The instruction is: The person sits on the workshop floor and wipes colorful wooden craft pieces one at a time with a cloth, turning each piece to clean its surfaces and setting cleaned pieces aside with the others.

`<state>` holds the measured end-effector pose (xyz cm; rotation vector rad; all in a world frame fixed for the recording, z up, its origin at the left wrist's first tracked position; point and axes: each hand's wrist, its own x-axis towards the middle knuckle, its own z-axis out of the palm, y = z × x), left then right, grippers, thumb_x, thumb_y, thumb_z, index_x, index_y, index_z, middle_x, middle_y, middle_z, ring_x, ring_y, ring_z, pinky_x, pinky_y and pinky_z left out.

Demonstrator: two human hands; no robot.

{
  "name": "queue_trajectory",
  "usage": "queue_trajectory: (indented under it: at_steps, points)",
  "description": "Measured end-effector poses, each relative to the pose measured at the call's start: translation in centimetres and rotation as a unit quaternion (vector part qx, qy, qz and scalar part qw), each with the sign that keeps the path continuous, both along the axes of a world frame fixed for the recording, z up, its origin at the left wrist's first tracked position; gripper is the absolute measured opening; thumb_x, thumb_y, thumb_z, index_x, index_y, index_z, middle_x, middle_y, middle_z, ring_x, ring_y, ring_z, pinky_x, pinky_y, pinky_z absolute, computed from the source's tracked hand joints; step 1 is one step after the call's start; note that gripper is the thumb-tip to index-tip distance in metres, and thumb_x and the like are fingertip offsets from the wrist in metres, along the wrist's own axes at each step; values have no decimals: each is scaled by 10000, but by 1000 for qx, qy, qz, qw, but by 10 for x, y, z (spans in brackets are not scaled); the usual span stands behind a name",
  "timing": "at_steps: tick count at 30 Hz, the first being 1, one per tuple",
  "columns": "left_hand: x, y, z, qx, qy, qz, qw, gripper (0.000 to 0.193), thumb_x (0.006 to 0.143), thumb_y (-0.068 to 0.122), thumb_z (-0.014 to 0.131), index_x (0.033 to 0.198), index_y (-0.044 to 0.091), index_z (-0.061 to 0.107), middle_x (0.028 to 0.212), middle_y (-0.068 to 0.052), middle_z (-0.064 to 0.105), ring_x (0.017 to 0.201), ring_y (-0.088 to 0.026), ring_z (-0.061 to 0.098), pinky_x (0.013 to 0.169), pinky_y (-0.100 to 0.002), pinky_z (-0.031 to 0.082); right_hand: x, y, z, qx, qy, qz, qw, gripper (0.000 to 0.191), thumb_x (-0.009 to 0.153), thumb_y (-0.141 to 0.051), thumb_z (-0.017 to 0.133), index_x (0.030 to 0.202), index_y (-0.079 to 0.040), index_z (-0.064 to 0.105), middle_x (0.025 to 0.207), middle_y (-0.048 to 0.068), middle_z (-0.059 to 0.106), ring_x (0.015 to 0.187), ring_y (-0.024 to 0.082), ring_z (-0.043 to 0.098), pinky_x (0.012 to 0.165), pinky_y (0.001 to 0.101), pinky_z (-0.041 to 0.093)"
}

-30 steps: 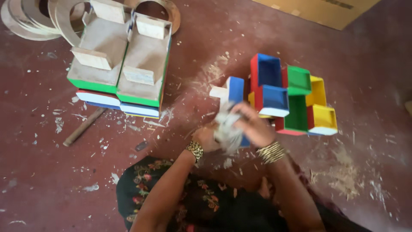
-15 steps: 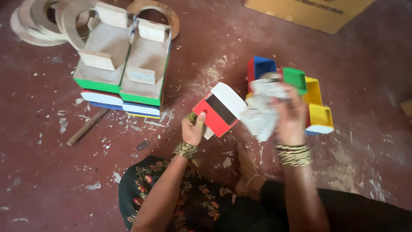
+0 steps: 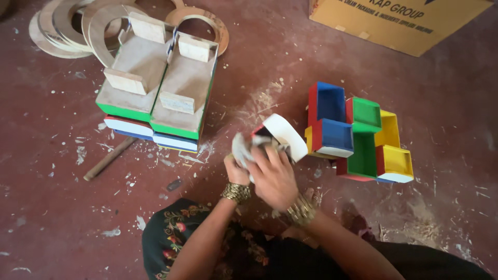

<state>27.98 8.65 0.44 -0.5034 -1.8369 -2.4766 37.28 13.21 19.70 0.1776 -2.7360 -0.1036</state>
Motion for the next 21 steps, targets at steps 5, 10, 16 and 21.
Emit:
queue_trajectory:
  at_steps: [5, 10, 16, 21]
  points:
    - [-1, 6, 4, -17, -122, -1, 992, 669, 1117, 446, 330, 735, -25, 612, 585, -34, 577, 543, -76, 501, 499, -317, 415, 65, 12, -4, -116, -117, 31, 986, 242, 728, -70, 704, 969, -57, 716, 1276, 136, 627, 1030, 296, 604, 796, 426, 556]
    - [2, 3, 18, -56, -69, -2, 996, 726, 1118, 502, 311, 676, -13, 567, 532, -47, 513, 508, -117, 485, 494, -358, 392, 77, 59, 30, -409, -107, 2, 906, 301, 748, 13, 595, 959, -107, 773, 1035, 76, 723, 875, 247, 741, 741, 365, 604]
    - [6, -16, 53, -202, 115, 63, 970, 559, 1018, 502, 500, 1046, -9, 725, 628, -192, 593, 574, -368, 587, 563, -467, 417, 28, 69, 72, -187, 116, 20, 975, 402, 833, -67, 691, 1234, -86, 709, 1392, 142, 586, 1261, 391, 560, 1072, 494, 467]
    - [11, -23, 66, -254, 119, 52, 959, 581, 908, 590, 641, 1008, 21, 707, 702, -197, 676, 666, -428, 669, 614, -506, 505, -13, 60, 48, -7, 31, 34, 999, 443, 837, -124, 644, 1274, -92, 709, 1390, 85, 563, 1255, 309, 483, 970, 477, 406]
